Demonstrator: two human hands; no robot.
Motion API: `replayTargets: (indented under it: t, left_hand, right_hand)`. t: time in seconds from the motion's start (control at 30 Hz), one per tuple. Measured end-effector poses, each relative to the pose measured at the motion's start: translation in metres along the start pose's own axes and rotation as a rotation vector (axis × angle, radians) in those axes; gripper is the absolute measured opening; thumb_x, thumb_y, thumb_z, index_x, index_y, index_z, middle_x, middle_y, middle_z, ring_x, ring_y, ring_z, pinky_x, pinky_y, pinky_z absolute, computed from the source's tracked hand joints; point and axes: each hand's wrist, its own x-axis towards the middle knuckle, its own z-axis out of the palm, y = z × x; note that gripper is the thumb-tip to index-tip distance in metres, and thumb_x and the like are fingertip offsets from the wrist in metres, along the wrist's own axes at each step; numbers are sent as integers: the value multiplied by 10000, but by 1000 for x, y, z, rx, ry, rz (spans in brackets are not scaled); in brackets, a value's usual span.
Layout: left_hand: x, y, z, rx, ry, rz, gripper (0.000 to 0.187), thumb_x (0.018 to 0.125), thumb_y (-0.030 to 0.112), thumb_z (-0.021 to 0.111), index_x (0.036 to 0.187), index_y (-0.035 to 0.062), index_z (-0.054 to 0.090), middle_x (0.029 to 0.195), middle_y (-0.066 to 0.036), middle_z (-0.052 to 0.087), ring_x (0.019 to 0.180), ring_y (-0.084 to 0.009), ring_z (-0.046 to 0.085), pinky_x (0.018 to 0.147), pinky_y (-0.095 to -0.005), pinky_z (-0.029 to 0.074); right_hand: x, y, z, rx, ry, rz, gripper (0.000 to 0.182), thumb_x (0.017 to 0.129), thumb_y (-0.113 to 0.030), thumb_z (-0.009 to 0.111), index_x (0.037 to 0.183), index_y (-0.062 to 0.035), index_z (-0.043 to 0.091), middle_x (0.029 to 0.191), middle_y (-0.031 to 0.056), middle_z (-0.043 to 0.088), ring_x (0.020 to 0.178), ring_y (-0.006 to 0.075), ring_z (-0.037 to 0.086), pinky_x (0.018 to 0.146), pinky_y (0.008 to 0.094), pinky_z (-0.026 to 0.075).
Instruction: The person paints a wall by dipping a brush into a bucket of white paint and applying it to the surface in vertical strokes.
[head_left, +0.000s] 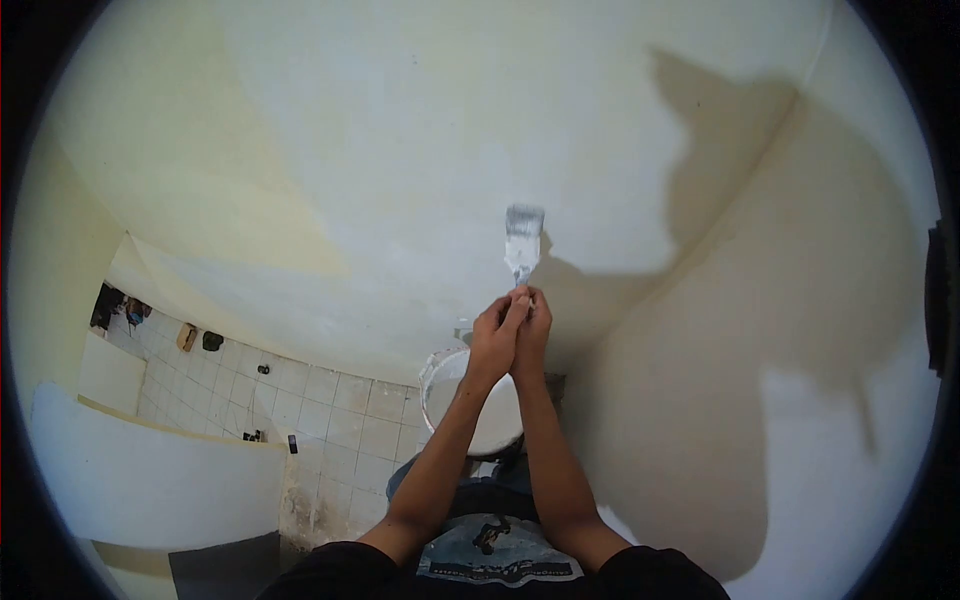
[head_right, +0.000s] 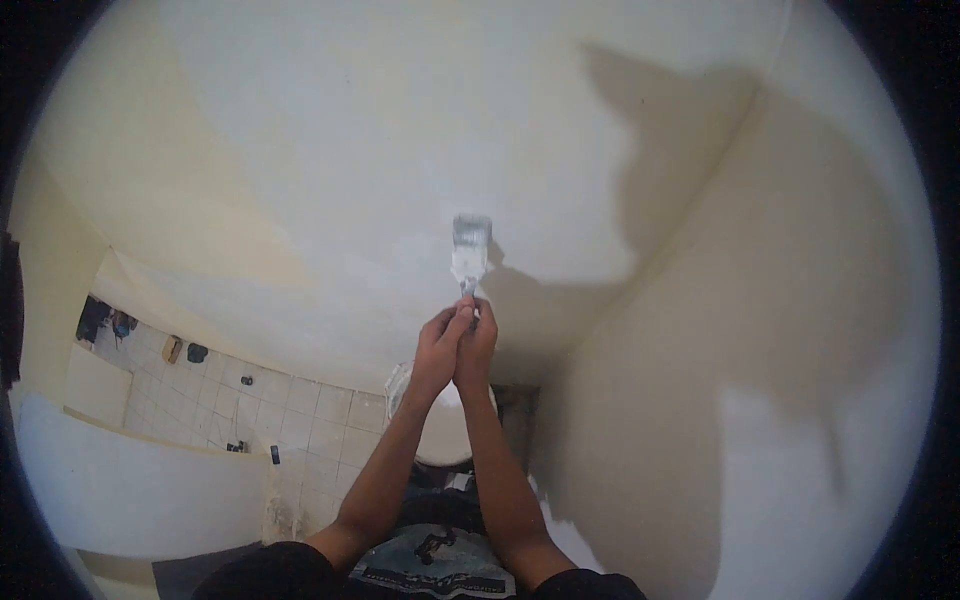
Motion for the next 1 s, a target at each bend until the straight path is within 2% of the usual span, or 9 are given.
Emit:
replayTargets:
  t: [0.13, 0.27, 0.37, 0.53, 0.63, 0.77, 0.87, 0.93, 1.0]
  left_hand:
    - [-1, -28, -29, 268, -8, -221, 505, 977, 391, 562, 1056, -97, 665, 889, -113, 686, 874, -139, 613, 792, -288, 490]
    - [-7, -20, -39, 344, -76, -278, 503, 968, 385, 570, 1013, -106, 670, 875, -144, 692, 839, -135, 610, 774, -295, 494]
    - [-7, 11, -36, 125, -52, -113, 499, 960, 386, 572, 1024, -99, 672, 914, -209, 710, 887, -216, 674, 807, -338, 509]
    - [-4, 107, -34, -72, -75, 93, 459, 975, 353, 566, 1034, -94, 650, 885, -177, 699, 839, -186, 643, 789, -326, 502]
    - [1, 119, -38, -77, -83, 125, 452, 977, 347, 569, 1038, -94, 648, 886, -173, 698, 842, -182, 638, 787, -321, 500]
    - [5, 66, -44, 63, -11, 33, 502, 971, 382, 562, 1019, -109, 653, 895, -212, 700, 856, -231, 661, 793, -338, 502]
    - [7, 27, -56, 211, -21, -153, 573, 965, 434, 540, 999, -126, 660, 909, -249, 700, 886, -288, 680, 820, -362, 504]
    - [15, -11, -67, 345, -61, -211, 610, 960, 463, 526, 992, -130, 664, 919, -259, 699, 905, -315, 685, 838, -375, 503]
    - [17, -11, -69, 413, -86, -256, 615, 961, 464, 524, 998, -134, 663, 927, -256, 702, 916, -310, 687, 848, -374, 504]
  right_hand:
    - [-26, 57, 7, -28, 46, 193, 200, 1014, -180, 527, 880, -33, 545, 787, 1, 552, 714, 94, 533, 641, 261, 462]
    - [-36, 73, 3, -20, 51, 235, 257, 991, -222, 534, 945, 27, 578, 823, 86, 624, 761, 155, 570, 687, 329, 478]
    - [-20, 17, 17, -63, 36, 114, 258, 1000, -222, 540, 944, 27, 577, 826, 81, 621, 761, 150, 565, 679, 327, 474]
    - [4, -105, 56, 23, 7, -73, 262, 1014, -226, 546, 949, 26, 569, 828, 47, 595, 764, 119, 537, 672, 298, 465]
    - [9, -113, 62, 13, -7, -98, 232, 1011, -204, 543, 957, 20, 567, 833, 32, 579, 770, 100, 530, 678, 274, 465]
    - [0, -43, 56, 193, 0, -23, 198, 999, -181, 548, 965, 13, 577, 837, 39, 586, 764, 108, 548, 667, 281, 471]
    - [-15, 1, 49, -44, 31, 113, 198, 996, -180, 544, 968, 11, 587, 835, 51, 604, 755, 121, 564, 658, 289, 478]
    - [-28, 25, 48, 68, 71, 260, 207, 996, -179, 536, 960, 17, 590, 834, 60, 615, 756, 127, 567, 655, 291, 479]
    - [-29, 26, 49, 112, 86, 331, 217, 995, -179, 533, 950, 24, 592, 832, 65, 623, 755, 130, 569, 653, 292, 478]
